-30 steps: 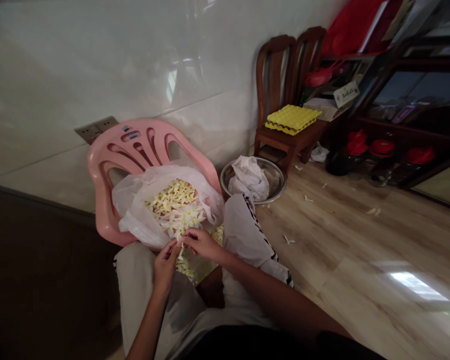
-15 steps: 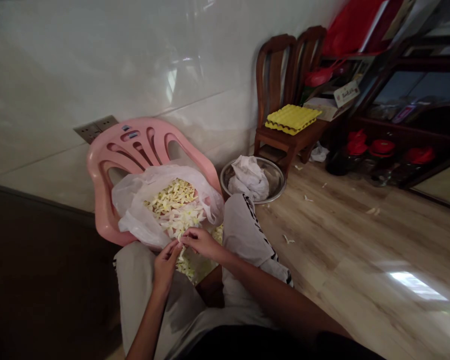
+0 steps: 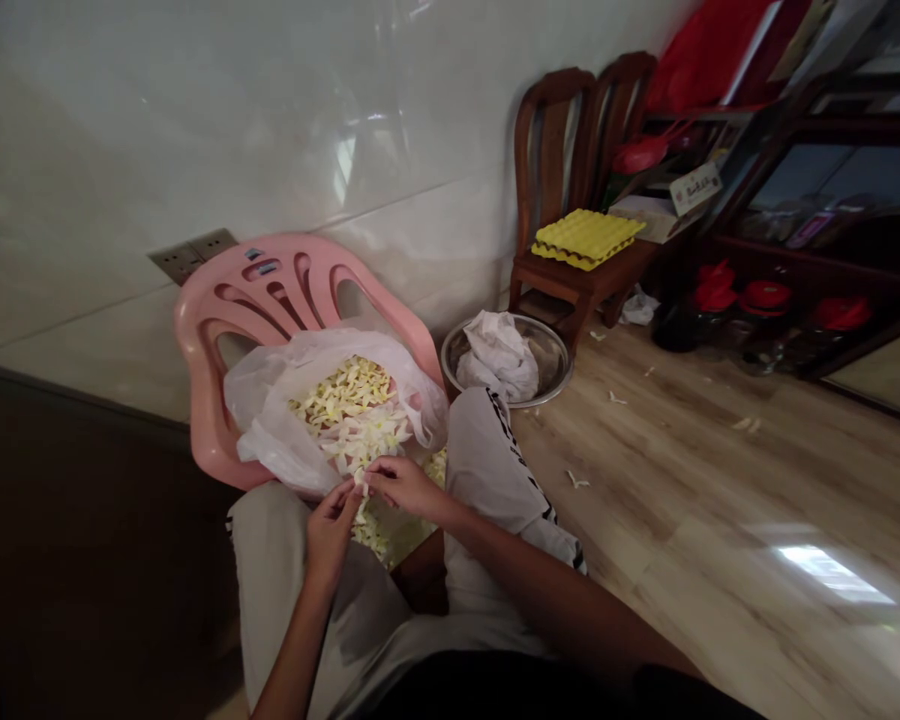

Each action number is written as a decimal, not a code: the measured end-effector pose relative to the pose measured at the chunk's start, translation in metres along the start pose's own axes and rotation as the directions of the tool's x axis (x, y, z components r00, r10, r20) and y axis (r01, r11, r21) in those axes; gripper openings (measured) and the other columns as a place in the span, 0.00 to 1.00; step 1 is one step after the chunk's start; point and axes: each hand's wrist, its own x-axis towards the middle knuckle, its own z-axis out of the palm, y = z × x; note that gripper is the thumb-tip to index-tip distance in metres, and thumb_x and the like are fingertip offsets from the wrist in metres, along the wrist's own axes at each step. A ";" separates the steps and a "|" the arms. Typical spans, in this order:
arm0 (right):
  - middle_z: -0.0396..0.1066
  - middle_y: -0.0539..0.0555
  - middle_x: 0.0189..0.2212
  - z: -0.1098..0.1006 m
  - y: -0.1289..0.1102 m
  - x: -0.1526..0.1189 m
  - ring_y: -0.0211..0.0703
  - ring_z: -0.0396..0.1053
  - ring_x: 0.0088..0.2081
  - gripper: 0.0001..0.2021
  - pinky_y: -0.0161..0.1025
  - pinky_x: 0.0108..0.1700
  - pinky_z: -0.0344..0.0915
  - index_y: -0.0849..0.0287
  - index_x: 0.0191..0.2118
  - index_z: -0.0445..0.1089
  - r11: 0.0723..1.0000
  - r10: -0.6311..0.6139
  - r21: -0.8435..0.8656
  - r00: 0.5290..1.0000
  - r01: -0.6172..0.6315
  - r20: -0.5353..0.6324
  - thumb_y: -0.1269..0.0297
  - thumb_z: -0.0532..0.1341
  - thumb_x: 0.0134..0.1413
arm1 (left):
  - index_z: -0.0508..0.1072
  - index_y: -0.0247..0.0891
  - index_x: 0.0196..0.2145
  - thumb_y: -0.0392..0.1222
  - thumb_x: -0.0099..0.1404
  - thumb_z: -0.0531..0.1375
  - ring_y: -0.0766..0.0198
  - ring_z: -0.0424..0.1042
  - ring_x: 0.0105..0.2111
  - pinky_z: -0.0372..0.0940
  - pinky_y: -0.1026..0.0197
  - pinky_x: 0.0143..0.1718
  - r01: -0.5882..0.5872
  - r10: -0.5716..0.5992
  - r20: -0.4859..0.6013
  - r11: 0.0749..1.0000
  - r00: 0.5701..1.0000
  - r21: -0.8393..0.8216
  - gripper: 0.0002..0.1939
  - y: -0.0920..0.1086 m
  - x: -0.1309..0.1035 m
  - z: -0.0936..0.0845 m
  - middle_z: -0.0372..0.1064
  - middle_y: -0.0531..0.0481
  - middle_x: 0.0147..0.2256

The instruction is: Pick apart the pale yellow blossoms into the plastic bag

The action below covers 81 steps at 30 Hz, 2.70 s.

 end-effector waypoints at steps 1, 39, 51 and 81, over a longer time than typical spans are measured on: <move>0.59 0.43 0.19 0.001 0.001 0.000 0.33 0.56 0.20 0.13 0.31 0.23 0.52 0.59 0.34 0.69 1.000 -0.007 -0.021 1.000 0.007 -0.007 0.55 0.58 0.60 | 0.81 0.35 0.38 0.54 0.51 0.67 0.58 0.77 0.31 0.71 0.60 0.34 -0.029 0.029 0.000 0.999 1.000 0.022 0.22 -0.003 0.001 0.000 0.80 0.48 0.30; 0.61 0.44 0.14 0.009 0.034 -0.018 0.33 0.55 0.20 0.07 0.31 0.24 0.48 0.60 0.19 0.70 0.671 0.127 -0.729 0.948 0.134 0.291 0.74 0.63 0.44 | 0.78 0.35 0.40 0.54 0.54 0.64 0.56 0.77 0.38 0.70 0.58 0.42 -0.014 0.001 -0.229 0.998 0.974 -0.054 0.22 0.004 0.007 -0.011 0.80 0.47 0.34; 0.64 0.47 0.25 0.005 -0.009 -0.003 0.36 0.61 0.30 0.15 0.32 0.32 0.55 0.59 0.31 0.68 0.943 -0.161 -0.303 0.985 0.135 -0.064 0.55 0.54 0.65 | 0.79 0.36 0.39 0.53 0.48 0.69 0.58 0.78 0.31 0.71 0.60 0.34 0.087 -0.089 -0.002 0.980 0.996 -0.179 0.23 0.003 0.001 0.000 0.80 0.48 0.31; 0.62 0.46 0.25 0.006 0.004 -0.002 0.35 0.59 0.28 0.06 0.31 0.31 0.54 0.59 0.30 0.65 0.957 -0.162 -0.256 0.984 0.137 -0.078 0.64 0.57 0.58 | 0.80 0.38 0.40 0.53 0.55 0.65 0.55 0.78 0.37 0.70 0.57 0.43 -0.149 0.140 0.095 0.984 0.986 0.095 0.19 -0.011 0.004 -0.002 0.80 0.47 0.35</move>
